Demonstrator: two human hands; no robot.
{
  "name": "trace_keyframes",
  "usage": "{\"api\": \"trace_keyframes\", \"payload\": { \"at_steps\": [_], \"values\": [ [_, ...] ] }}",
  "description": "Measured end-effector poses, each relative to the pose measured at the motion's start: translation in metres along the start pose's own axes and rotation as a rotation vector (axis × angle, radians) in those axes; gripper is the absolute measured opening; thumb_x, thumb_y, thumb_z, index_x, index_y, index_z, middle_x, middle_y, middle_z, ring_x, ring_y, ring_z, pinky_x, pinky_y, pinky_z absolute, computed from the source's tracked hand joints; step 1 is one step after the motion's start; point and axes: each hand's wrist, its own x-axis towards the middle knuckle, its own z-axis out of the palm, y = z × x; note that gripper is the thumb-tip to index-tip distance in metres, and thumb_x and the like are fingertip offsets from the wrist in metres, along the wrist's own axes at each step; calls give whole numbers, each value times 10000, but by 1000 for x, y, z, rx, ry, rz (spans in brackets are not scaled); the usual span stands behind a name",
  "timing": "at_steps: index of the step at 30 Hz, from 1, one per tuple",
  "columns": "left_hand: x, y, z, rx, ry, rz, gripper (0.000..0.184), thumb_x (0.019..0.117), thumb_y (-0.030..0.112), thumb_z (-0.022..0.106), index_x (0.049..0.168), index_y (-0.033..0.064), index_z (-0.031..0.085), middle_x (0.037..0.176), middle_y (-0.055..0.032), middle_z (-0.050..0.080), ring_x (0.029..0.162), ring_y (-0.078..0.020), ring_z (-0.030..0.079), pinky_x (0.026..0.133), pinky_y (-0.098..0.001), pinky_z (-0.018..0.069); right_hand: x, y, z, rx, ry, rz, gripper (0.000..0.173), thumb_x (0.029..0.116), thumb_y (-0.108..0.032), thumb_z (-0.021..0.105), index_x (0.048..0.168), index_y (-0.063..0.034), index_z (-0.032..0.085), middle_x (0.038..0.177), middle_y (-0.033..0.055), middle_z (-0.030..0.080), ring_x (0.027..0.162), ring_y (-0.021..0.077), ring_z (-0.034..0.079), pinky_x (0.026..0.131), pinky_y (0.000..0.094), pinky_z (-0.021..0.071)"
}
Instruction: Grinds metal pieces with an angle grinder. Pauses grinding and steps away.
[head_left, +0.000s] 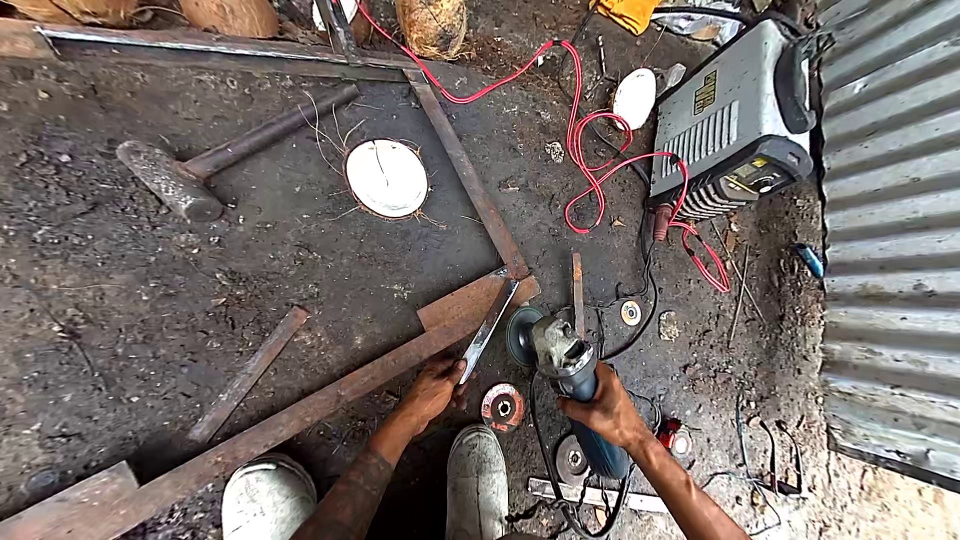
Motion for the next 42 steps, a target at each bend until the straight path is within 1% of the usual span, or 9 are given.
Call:
{"api": "trace_keyframes", "payload": {
  "at_steps": [5,10,18,23,26,29,34,38,42],
  "values": [
    [1,2,0,11,-3,-29,325,1126,264,415,1071,35,640,793,-18,631,595,-100,598,589,-248,551,-2,-8,15,-142,-67,7,733,660,-396,868,1252,-34,632,1025,49,741,947,119,718,897,373,590],
    [4,1,-5,140,51,8,320,1122,280,426,1025,57,635,760,10,567,539,-56,475,519,-211,426,1,-11,25,-237,-140,56,732,677,-394,842,1271,-27,621,1012,84,740,931,189,727,878,454,590],
    [10,-6,-2,189,173,54,324,1107,289,460,959,75,653,725,14,556,555,-75,480,544,-253,432,26,-14,20,-280,-3,45,705,681,-398,822,1233,-4,628,967,81,734,888,185,723,830,444,592],
    [11,-7,-1,171,203,92,335,1096,263,472,879,77,647,697,14,570,518,-77,468,508,-257,414,29,-16,15,-298,-28,79,705,681,-378,837,1238,-1,626,996,103,734,923,207,724,863,464,582],
    [12,-6,-1,181,198,89,333,1097,260,470,873,86,644,688,26,565,515,-67,462,507,-247,409,28,-14,16,-301,-52,54,732,673,-389,832,1259,-1,627,1006,97,742,929,201,730,866,460,591],
    [11,-8,-1,189,199,77,331,1097,266,471,872,90,638,692,28,555,524,-63,466,512,-244,410,40,-13,11,-256,1,75,669,686,-361,836,1202,10,629,972,102,728,903,197,720,847,451,585],
    [10,-5,1,150,208,50,317,1098,264,478,920,72,655,708,11,572,521,-73,462,509,-250,406,37,-19,6,-274,-49,97,685,693,-378,853,1217,4,632,1010,111,729,944,211,717,895,460,575],
    [7,-1,2,158,205,39,312,1101,261,478,925,70,652,701,24,564,526,-61,471,512,-236,416,43,-16,5,-247,-39,83,666,677,-383,847,1190,-13,640,984,84,728,914,173,715,867,429,584],
    [8,-3,2,128,208,46,310,1099,255,483,913,69,648,697,17,560,516,-67,465,503,-241,413,48,-19,1,-250,-23,114,657,689,-370,852,1190,-5,632,980,93,724,913,192,714,865,442,581]
  ]
}}
